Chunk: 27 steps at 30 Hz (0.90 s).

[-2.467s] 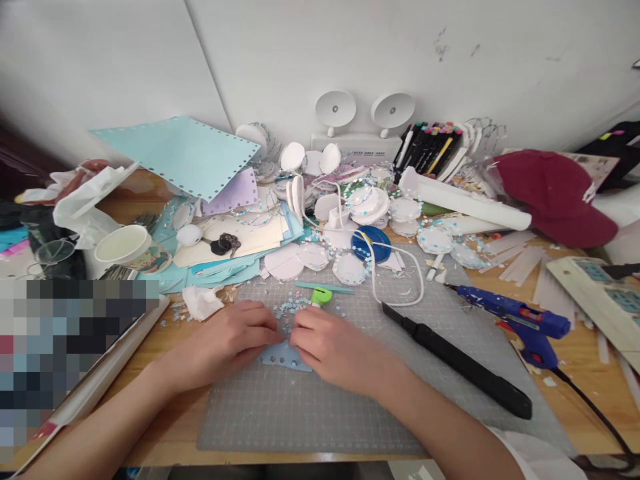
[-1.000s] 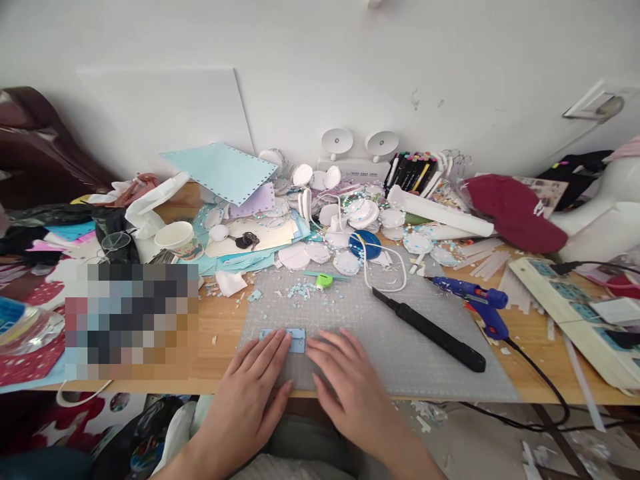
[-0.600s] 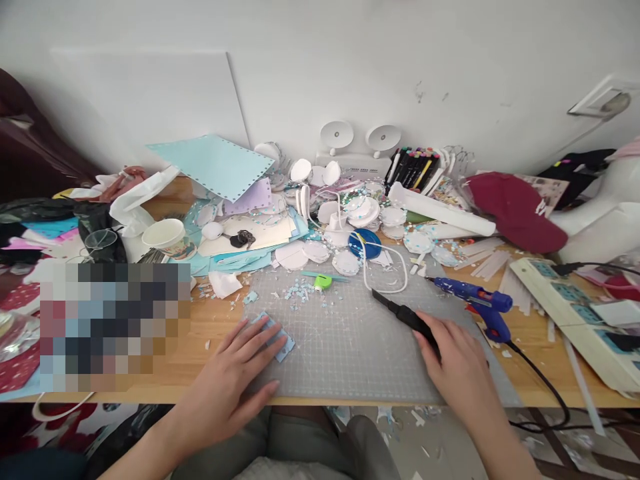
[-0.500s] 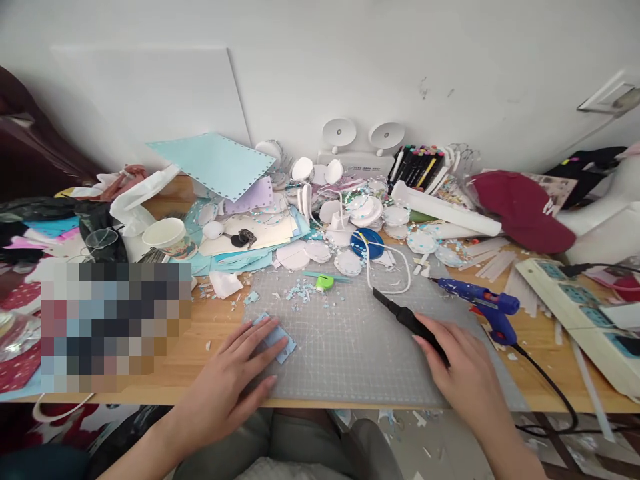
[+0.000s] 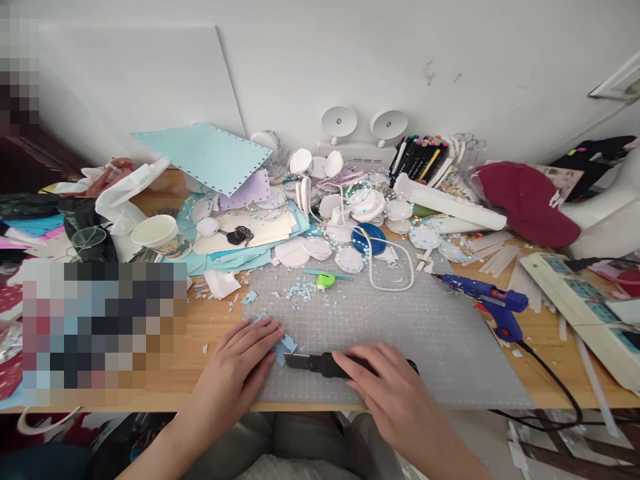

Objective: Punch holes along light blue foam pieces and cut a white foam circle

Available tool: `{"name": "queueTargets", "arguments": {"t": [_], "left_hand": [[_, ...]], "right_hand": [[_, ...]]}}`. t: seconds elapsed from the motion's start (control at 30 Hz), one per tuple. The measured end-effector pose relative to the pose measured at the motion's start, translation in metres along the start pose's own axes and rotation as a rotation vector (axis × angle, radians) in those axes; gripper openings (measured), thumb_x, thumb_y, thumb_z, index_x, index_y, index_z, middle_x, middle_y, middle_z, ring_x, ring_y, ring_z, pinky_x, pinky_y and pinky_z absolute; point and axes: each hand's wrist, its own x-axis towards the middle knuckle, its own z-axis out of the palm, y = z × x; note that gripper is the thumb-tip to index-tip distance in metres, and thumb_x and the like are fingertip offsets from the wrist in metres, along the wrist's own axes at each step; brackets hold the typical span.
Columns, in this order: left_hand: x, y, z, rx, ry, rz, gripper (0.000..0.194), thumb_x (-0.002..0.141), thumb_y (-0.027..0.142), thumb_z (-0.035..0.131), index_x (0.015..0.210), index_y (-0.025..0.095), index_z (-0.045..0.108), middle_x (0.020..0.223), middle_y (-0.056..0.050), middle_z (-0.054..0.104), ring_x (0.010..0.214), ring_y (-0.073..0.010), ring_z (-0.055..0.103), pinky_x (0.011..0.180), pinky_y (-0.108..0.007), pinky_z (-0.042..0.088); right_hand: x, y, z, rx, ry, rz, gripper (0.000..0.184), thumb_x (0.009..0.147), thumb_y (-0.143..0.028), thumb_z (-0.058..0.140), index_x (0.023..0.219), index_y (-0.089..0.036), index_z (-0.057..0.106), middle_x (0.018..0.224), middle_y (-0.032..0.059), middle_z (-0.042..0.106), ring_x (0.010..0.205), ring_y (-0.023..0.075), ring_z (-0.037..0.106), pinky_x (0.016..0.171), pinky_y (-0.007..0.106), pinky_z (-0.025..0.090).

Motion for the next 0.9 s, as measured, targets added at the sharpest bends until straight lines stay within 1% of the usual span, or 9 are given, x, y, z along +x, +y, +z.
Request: {"name": "queueTargets", "arguments": {"t": [0.13, 0.33, 0.57, 0.7, 0.9], "left_hand": [[-0.001, -0.001, -0.001, 0.007, 0.003, 0.022, 0.039, 0.090, 0.012, 0.044, 0.128, 0.019, 0.052, 0.129, -0.006, 0.060, 0.122, -0.0230, 0.053, 0.102, -0.049, 0.046], [-0.002, 0.000, -0.002, 0.073, -0.062, 0.059, 0.042, 0.089, 0.010, 0.044, 0.130, 0.015, 0.049, 0.133, -0.009, 0.057, 0.125, -0.0253, 0.050, 0.103, -0.050, 0.045], [0.001, 0.001, -0.006, 0.085, -0.058, 0.066, 0.039, 0.089, 0.012, 0.045, 0.128, 0.017, 0.052, 0.130, -0.008, 0.059, 0.123, -0.0254, 0.053, 0.102, -0.049, 0.046], [0.002, 0.002, -0.007, 0.060, -0.058, 0.041, 0.039, 0.089, 0.012, 0.046, 0.127, 0.019, 0.053, 0.129, -0.007, 0.060, 0.123, -0.0249, 0.053, 0.103, -0.048, 0.046], [0.003, 0.003, -0.009, 0.071, -0.072, 0.066, 0.039, 0.088, 0.010, 0.045, 0.126, 0.016, 0.053, 0.129, -0.009, 0.060, 0.122, -0.0258, 0.054, 0.101, -0.050, 0.047]], "right_hand": [[0.007, 0.000, 0.001, -0.018, 0.021, 0.012, 0.038, 0.094, -0.023, 0.045, 0.131, -0.028, 0.048, 0.113, 0.0080, 0.058, 0.101, 0.0211, 0.055, 0.083, 0.036, 0.050], [0.018, 0.001, 0.002, -0.009, 0.047, 0.003, 0.038, 0.093, -0.019, 0.046, 0.129, -0.027, 0.051, 0.112, 0.0077, 0.058, 0.101, 0.0207, 0.055, 0.084, 0.036, 0.049], [0.021, 0.009, -0.002, 0.034, 0.028, 0.014, 0.036, 0.093, -0.022, 0.047, 0.127, -0.028, 0.053, 0.111, 0.0066, 0.059, 0.099, 0.0196, 0.056, 0.084, 0.034, 0.050], [0.024, 0.007, -0.002, 0.025, 0.041, 0.008, 0.037, 0.092, -0.018, 0.047, 0.127, -0.027, 0.054, 0.110, 0.0075, 0.060, 0.099, 0.0206, 0.057, 0.083, 0.036, 0.050], [0.029, 0.011, -0.002, 0.038, 0.056, 0.001, 0.037, 0.091, -0.016, 0.047, 0.125, -0.027, 0.056, 0.110, 0.0078, 0.061, 0.097, 0.0210, 0.057, 0.081, 0.036, 0.051]]}}
